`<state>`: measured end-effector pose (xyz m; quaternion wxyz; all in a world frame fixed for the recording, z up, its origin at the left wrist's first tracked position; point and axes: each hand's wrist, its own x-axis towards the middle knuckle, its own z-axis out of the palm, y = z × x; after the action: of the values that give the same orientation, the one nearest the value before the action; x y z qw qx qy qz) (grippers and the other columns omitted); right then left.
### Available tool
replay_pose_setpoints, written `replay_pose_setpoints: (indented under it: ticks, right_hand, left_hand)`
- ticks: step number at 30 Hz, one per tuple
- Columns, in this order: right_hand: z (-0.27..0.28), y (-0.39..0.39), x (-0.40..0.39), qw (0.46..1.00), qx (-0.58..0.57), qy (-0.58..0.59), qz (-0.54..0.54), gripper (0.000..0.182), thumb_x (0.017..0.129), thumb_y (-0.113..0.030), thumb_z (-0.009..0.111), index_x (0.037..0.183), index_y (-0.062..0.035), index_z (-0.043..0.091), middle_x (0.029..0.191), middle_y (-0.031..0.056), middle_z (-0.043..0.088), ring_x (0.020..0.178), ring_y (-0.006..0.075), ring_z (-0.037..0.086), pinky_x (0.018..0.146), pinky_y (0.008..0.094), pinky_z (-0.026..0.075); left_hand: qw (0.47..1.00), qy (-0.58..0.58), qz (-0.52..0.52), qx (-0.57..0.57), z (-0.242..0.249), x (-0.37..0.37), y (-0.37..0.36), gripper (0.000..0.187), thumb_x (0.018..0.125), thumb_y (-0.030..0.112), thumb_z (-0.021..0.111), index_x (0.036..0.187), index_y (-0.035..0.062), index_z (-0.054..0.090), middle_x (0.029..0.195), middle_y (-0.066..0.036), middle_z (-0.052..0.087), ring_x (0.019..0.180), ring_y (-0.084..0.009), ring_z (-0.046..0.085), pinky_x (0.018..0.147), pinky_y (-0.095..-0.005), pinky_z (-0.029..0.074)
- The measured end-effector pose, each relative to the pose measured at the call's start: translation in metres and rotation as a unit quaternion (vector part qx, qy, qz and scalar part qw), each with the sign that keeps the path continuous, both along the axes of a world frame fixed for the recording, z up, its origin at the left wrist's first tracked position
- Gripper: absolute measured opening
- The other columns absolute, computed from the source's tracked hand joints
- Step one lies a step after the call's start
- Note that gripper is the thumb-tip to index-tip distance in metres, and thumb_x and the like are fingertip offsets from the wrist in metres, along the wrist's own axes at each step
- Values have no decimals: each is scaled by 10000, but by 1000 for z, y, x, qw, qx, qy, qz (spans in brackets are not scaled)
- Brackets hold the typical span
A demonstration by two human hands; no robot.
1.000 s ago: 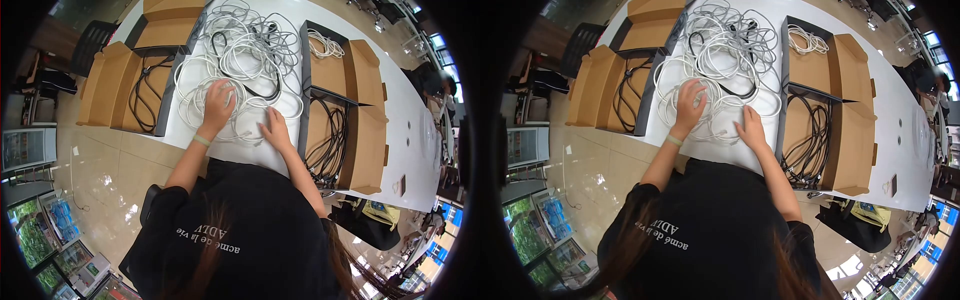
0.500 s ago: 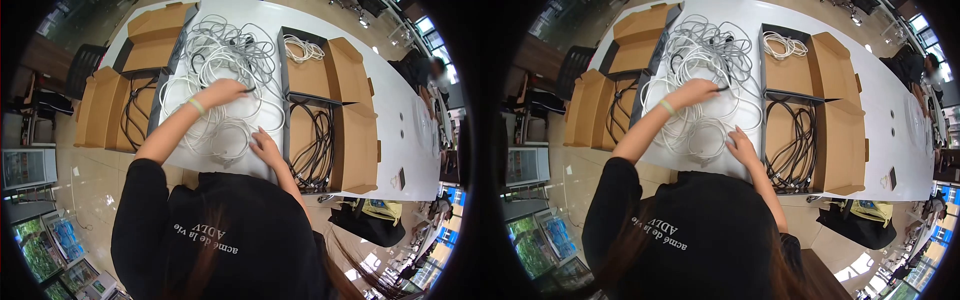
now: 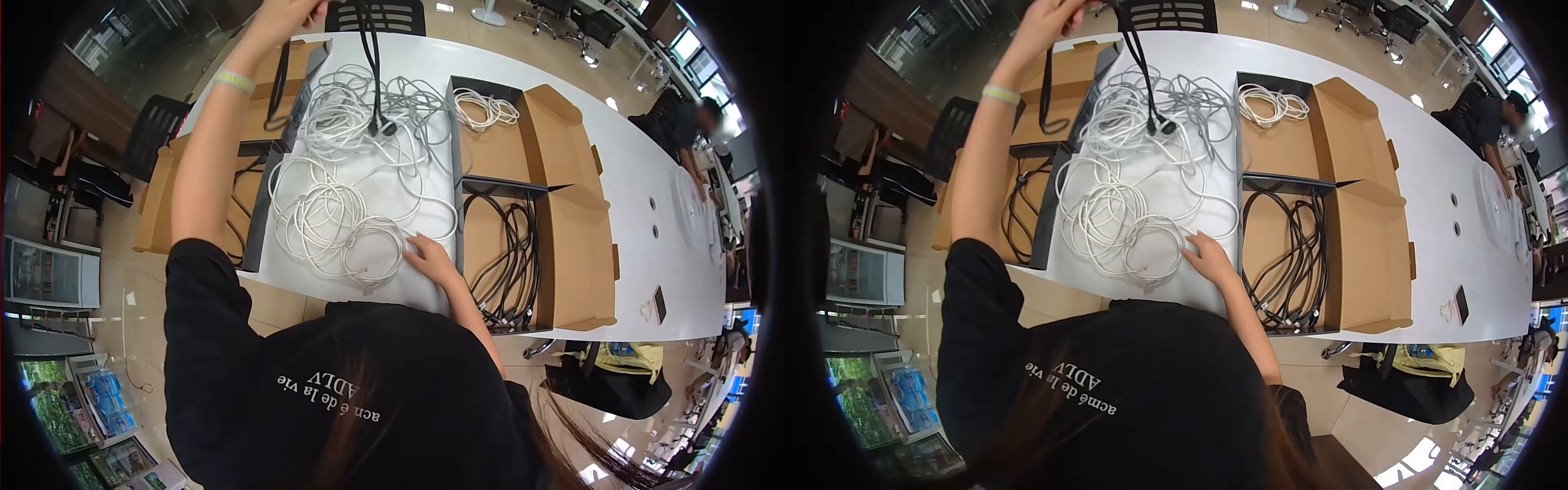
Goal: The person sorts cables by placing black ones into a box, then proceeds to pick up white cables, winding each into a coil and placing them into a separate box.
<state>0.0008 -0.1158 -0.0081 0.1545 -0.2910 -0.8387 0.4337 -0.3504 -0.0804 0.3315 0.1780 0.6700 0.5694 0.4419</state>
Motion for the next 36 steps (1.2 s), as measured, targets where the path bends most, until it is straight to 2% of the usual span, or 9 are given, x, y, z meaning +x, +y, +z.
replay_pose_setpoints:
  ticks: [10,19,20,22,25,30,33,34,36]
  right_hand:
    - [98,31,5,989,2,100,-110,363,793,-232,641,1069,0,600,1003,171,627,792,265,609,693,319,480]
    - [246,77,-30,883,204,376,-193,1092,622,-291,817,1391,45,119,1332,246,338,1233,321,357,1029,374,266]
    - [243,89,-31,868,198,421,-174,1006,656,-272,801,1372,53,174,1247,223,442,1165,282,437,983,365,331]
    - [251,85,-22,869,33,470,-150,354,872,-200,589,1123,19,468,733,79,592,674,119,577,646,238,467]
    - [252,72,6,839,-162,499,-145,241,945,-275,458,930,-38,498,506,-12,379,393,77,356,392,232,329]
    - [242,60,32,849,-186,479,-122,288,932,-337,480,986,-53,479,558,-29,396,425,37,298,374,191,234]
    - [215,67,35,885,-91,439,-129,740,714,-540,686,1190,-39,422,996,66,563,560,52,427,425,166,308]
    - [234,49,30,882,-94,443,-127,1026,613,-652,688,1279,25,298,960,59,600,474,16,319,412,164,233]
    - [219,57,34,895,-3,429,-122,930,663,-521,733,1272,34,303,1098,117,591,487,19,363,411,163,253]
  left_hand:
    - [997,-56,10,61,18,28,-10,315,904,347,509,864,41,571,729,23,552,686,-47,511,650,-199,405]
    - [986,-129,-37,102,14,99,7,313,896,355,523,879,46,566,745,26,549,711,-48,509,668,-203,400]
    - [984,-137,-50,106,15,112,13,313,895,356,524,881,47,565,747,27,549,713,-48,509,670,-203,400]
    - [979,-156,-76,111,15,137,23,313,893,358,527,884,48,564,750,27,548,719,-48,508,674,-204,398]
    - [971,-183,-101,119,15,168,28,313,890,361,531,889,49,562,756,28,547,727,-48,508,680,-205,397]
    - [960,-223,-135,104,1,216,27,314,885,365,539,898,52,559,765,30,545,741,-49,507,690,-207,394]
    - [953,-246,-147,100,-4,238,25,315,882,368,543,903,54,557,770,31,544,750,-49,506,696,-208,392]
    - [951,-252,-149,100,-3,243,25,316,881,369,544,904,54,557,772,32,543,752,-50,506,698,-208,391]
    - [947,-264,-154,100,-4,254,23,317,879,371,547,908,55,556,776,32,543,758,-50,505,703,-209,390]
